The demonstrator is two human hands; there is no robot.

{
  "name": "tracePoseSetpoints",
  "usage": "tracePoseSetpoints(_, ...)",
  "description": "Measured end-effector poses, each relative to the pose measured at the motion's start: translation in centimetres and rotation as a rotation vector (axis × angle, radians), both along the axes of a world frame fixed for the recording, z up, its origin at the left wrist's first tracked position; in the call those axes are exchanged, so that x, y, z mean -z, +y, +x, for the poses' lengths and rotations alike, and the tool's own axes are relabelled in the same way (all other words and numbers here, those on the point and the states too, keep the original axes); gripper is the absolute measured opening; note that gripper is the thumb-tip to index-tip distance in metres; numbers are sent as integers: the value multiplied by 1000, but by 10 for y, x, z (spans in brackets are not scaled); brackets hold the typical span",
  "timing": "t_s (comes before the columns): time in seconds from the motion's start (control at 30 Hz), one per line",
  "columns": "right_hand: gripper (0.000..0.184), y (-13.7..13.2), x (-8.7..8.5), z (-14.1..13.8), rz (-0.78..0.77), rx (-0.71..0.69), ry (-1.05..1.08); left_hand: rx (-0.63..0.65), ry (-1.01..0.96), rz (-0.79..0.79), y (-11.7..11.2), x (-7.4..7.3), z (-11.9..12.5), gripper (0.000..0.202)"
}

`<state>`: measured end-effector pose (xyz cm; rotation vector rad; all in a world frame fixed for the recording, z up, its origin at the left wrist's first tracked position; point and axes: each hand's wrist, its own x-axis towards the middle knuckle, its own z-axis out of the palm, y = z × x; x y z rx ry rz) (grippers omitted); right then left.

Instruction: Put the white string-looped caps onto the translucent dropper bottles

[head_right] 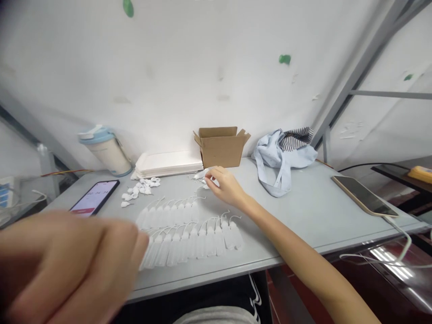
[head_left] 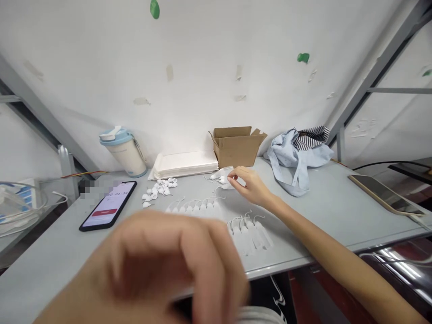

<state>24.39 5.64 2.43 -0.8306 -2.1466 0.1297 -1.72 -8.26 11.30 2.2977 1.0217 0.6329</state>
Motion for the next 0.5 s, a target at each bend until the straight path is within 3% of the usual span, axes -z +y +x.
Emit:
tracePoseSetpoints(0.07,17,-9,-4,-6,-131,-33,-50,19,5,-89,34,-16,3,30)
tracePoseSetpoints(0.1,18,-14,-5,-10,-206,-49,-98,-3,101,-165,52,-16,2,27)
tracePoseSetpoints(0.17,20,-24,-6,-17,-331,-86,-209,-206,324,-114,87,-2,-8,23)
tracePoseSetpoints(0.23,20,-31,-5,-23,-407,-108,-300,-467,570,30,115,23,-21,19)
tracePoseSetpoints(0.27,20,-33,-3,-26,-425,-109,-332,-498,676,62,124,36,-26,19)
tracePoseSetpoints(0.37,19,-35,-1,-30,-432,-79,-386,-486,707,63,135,66,-37,28)
tracePoseSetpoints(0.5,23,-34,0,-31,-417,-28,-405,-501,768,130,134,81,-44,43)
